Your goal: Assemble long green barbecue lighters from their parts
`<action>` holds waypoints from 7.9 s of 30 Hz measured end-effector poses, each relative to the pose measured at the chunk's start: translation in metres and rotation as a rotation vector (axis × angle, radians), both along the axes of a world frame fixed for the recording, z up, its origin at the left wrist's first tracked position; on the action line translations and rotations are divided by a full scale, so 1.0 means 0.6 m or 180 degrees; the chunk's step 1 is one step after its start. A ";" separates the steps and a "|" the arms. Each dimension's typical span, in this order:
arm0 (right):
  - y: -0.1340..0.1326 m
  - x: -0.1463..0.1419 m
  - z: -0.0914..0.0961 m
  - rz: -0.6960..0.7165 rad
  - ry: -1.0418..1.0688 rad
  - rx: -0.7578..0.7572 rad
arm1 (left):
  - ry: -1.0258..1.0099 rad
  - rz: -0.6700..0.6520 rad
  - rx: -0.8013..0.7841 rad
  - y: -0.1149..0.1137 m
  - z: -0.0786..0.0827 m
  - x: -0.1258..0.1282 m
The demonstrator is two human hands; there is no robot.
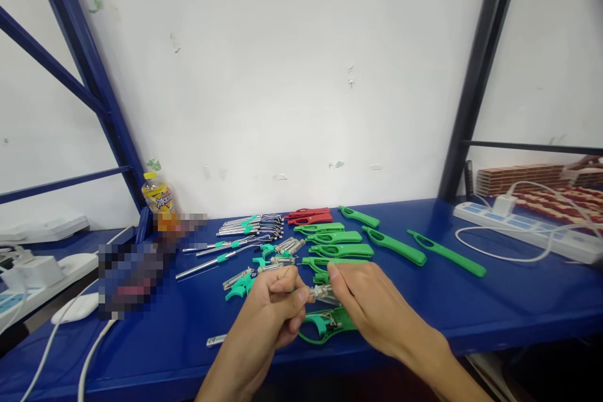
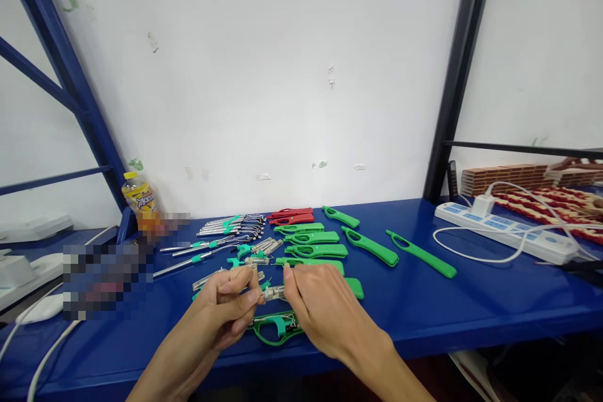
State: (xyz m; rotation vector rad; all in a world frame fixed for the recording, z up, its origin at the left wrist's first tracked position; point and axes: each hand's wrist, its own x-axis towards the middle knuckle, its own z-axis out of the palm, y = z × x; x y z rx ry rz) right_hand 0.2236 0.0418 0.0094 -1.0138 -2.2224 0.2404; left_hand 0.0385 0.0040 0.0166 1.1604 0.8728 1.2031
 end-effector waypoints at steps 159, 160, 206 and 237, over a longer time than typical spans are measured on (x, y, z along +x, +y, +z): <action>0.042 0.052 0.013 -0.0667 -0.0570 -0.0914 | 0.3541 0.0447 0.1532 0.055 -0.061 0.027; 0.043 0.052 0.012 -0.0669 -0.0569 -0.0900 | 0.3546 0.0450 0.1530 0.055 -0.062 0.027; 0.047 0.056 0.007 -0.0643 -0.0563 -0.0887 | 0.3453 0.0393 0.1310 0.051 -0.053 0.030; 0.046 0.060 0.016 -0.0371 -0.0472 -0.0844 | 0.3270 0.0317 0.1189 0.053 -0.045 0.025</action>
